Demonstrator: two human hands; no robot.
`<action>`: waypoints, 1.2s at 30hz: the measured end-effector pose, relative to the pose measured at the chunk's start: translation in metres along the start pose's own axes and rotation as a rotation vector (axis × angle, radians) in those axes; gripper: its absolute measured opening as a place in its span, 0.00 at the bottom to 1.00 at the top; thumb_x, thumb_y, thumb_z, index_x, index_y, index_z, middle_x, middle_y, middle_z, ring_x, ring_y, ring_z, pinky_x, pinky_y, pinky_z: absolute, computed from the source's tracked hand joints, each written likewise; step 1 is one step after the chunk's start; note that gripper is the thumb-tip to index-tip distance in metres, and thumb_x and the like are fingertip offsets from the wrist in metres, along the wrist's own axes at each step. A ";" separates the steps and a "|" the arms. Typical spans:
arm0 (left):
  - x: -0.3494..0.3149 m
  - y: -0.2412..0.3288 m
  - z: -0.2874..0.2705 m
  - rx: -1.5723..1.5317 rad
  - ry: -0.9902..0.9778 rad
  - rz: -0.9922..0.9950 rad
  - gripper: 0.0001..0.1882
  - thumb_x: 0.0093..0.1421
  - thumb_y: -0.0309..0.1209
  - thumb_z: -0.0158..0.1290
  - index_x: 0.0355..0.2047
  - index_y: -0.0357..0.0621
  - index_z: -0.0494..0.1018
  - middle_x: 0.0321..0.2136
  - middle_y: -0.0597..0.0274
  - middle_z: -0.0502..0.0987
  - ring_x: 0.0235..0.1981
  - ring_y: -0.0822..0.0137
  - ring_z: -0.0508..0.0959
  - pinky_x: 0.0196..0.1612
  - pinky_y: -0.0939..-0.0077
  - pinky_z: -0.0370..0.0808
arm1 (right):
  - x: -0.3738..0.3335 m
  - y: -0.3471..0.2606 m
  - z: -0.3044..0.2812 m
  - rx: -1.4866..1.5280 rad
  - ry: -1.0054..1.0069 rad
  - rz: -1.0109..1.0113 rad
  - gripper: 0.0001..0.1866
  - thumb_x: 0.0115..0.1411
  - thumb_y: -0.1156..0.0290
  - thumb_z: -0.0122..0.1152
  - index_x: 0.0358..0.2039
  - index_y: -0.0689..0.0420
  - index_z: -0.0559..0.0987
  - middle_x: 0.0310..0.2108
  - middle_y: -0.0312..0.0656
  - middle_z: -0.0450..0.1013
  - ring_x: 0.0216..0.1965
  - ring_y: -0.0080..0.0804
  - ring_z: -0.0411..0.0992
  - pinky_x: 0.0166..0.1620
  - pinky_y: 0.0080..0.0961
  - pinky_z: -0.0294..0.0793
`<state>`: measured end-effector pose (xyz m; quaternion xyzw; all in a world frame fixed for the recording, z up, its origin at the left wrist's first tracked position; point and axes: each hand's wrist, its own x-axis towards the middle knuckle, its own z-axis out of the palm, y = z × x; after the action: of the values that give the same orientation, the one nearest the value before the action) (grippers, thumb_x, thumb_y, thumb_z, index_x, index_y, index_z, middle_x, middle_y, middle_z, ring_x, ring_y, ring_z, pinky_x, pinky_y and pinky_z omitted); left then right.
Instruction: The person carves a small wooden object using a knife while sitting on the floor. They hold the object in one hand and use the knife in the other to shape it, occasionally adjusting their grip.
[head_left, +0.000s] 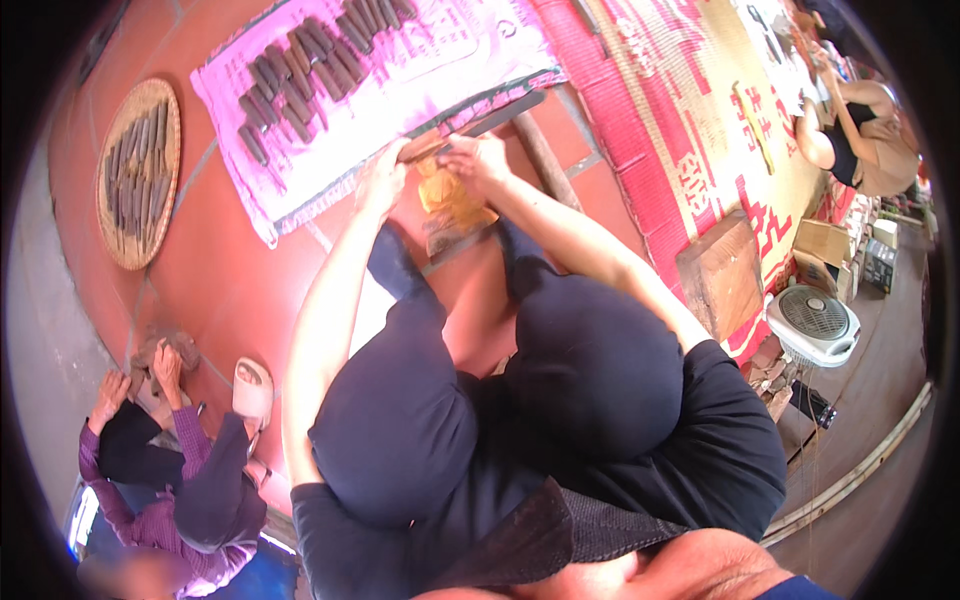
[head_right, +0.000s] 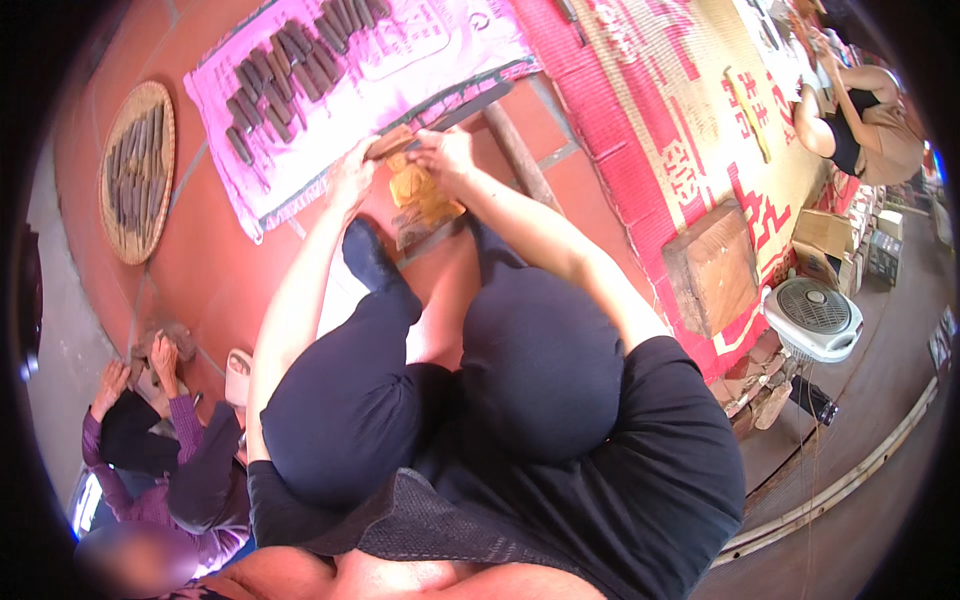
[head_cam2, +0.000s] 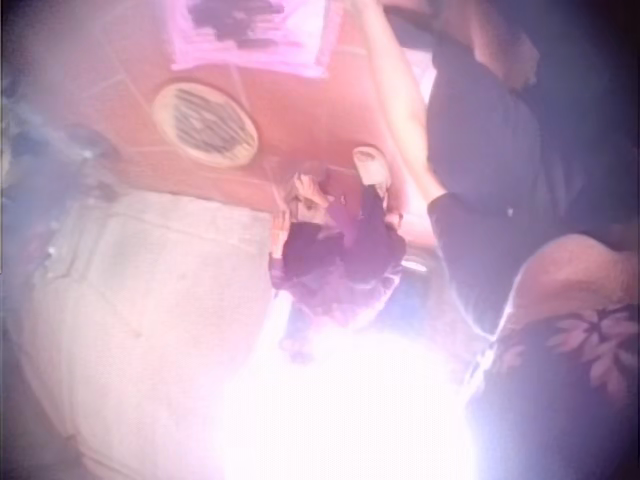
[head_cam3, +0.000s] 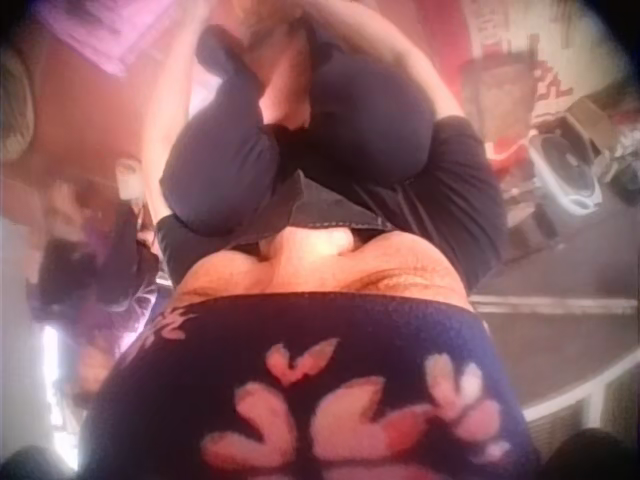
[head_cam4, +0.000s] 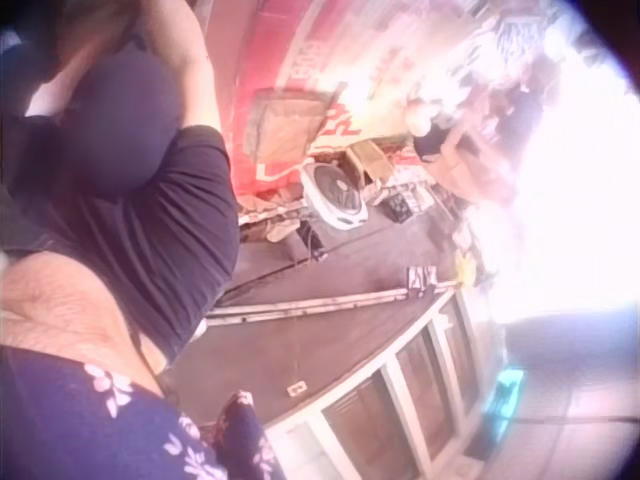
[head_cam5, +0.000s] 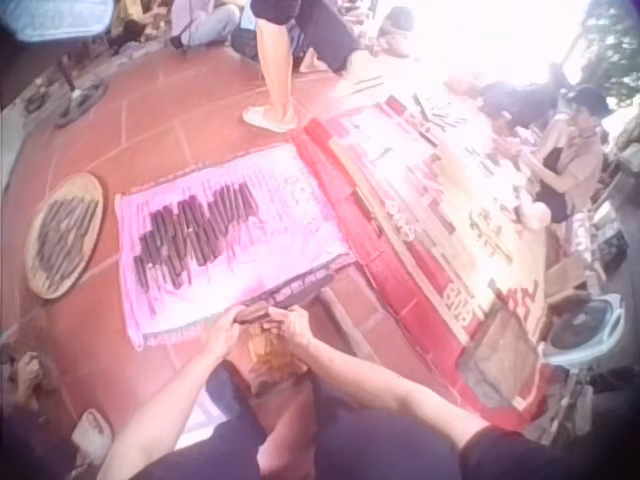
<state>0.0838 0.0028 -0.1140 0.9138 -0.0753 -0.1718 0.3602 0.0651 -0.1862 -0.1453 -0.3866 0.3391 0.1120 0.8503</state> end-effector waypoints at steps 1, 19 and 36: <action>-0.012 -0.004 -0.013 0.042 0.005 -0.047 0.21 0.58 0.32 0.51 0.54 0.56 0.71 0.44 0.54 0.79 0.50 0.53 0.76 0.52 0.61 0.70 | -0.010 -0.004 0.017 -0.126 0.079 0.071 0.13 0.56 0.74 0.64 0.38 0.59 0.69 0.32 0.46 0.76 0.26 0.36 0.77 0.31 0.26 0.79; -0.010 -0.001 -0.010 0.049 -0.004 -0.040 0.24 0.56 0.28 0.48 0.55 0.59 0.70 0.44 0.54 0.79 0.48 0.53 0.77 0.52 0.61 0.71 | -0.013 0.007 0.007 -0.170 -0.036 0.084 0.14 0.58 0.71 0.65 0.37 0.61 0.69 0.31 0.46 0.76 0.31 0.32 0.78 0.37 0.25 0.80; -0.013 -0.005 -0.010 0.060 0.024 -0.047 0.22 0.57 0.27 0.46 0.53 0.58 0.69 0.44 0.56 0.78 0.48 0.52 0.76 0.52 0.58 0.71 | -0.010 0.001 0.006 -0.051 0.062 0.142 0.10 0.58 0.73 0.63 0.35 0.59 0.71 0.32 0.44 0.77 0.31 0.32 0.79 0.30 0.18 0.77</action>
<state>0.0759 0.0161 -0.1068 0.9276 -0.0547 -0.1671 0.3296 0.0605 -0.1803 -0.1365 -0.3863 0.3889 0.1683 0.8192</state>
